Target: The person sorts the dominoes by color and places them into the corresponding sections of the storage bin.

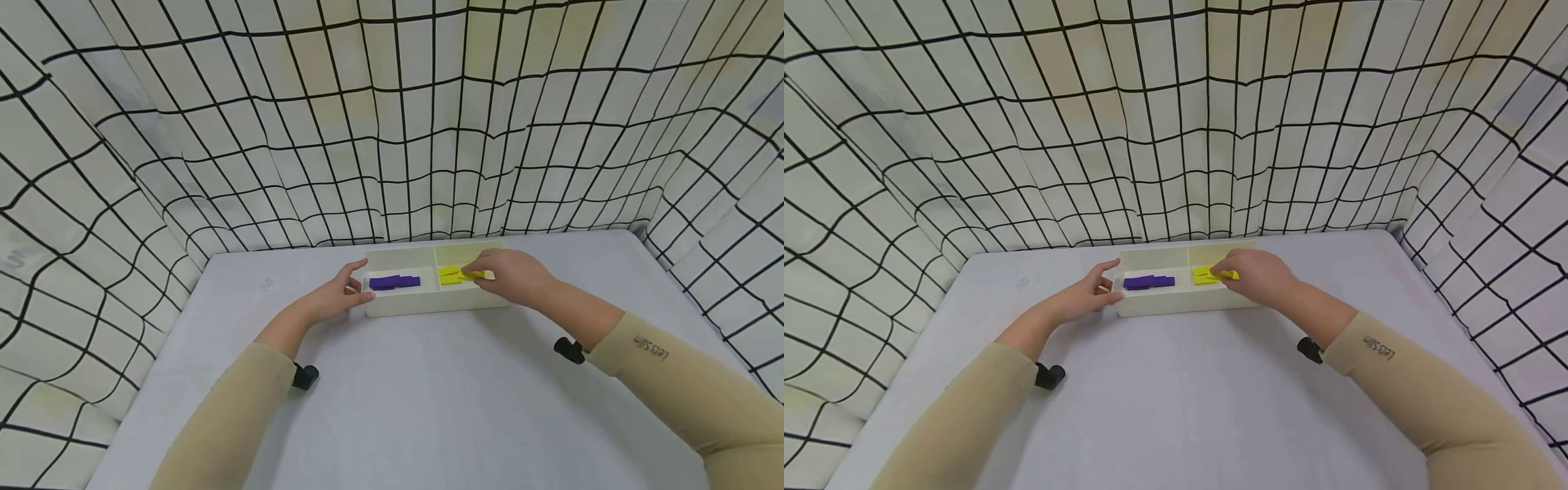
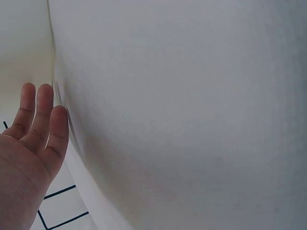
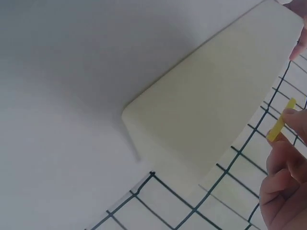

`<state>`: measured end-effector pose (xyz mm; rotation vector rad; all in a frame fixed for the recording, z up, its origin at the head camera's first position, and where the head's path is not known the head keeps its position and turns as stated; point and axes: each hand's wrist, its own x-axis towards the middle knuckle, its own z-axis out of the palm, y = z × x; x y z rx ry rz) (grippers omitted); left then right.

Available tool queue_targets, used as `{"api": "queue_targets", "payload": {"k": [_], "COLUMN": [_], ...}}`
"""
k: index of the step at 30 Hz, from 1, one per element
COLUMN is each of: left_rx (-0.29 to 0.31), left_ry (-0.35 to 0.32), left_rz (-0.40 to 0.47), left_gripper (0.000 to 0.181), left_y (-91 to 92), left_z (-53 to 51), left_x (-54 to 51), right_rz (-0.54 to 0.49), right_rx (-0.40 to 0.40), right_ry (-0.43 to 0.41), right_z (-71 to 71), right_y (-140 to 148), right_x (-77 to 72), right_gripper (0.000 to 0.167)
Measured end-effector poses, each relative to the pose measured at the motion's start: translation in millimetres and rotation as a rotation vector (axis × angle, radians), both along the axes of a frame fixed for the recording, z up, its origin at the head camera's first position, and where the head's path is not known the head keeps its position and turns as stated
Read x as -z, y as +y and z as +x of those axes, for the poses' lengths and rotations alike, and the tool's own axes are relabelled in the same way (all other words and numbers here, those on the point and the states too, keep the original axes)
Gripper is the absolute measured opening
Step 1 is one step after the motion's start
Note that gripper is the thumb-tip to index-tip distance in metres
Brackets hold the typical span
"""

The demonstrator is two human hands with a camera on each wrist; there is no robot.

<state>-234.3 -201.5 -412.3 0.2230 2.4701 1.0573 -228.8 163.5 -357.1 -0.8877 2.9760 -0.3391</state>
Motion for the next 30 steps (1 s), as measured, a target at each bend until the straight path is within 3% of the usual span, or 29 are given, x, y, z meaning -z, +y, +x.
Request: {"api": "queue_targets", "payload": {"k": [8, 16, 30], "left_rx": [0.004, -0.006, -0.009], "left_ry": [-0.007, -0.006, -0.007], "left_rz": [0.008, 0.014, 0.015], "left_gripper": [0.086, 0.086, 0.085], "left_y": [0.4, 0.3, 0.7], "left_z": [-0.2, 1.1, 2.0], "left_x": [0.7, -0.4, -1.7], "right_rz": [0.055, 0.097, 0.111], "right_rx": [0.04, 0.006, -0.002], "right_ry": [-0.049, -0.058, -0.162], "right_z": [-20.5, -41.4, -66.9], "right_y": [0.5, -6.7, -17.8], "right_x": [10.1, 27.6, 42.3], "right_gripper": [0.033, 0.029, 0.027]}}
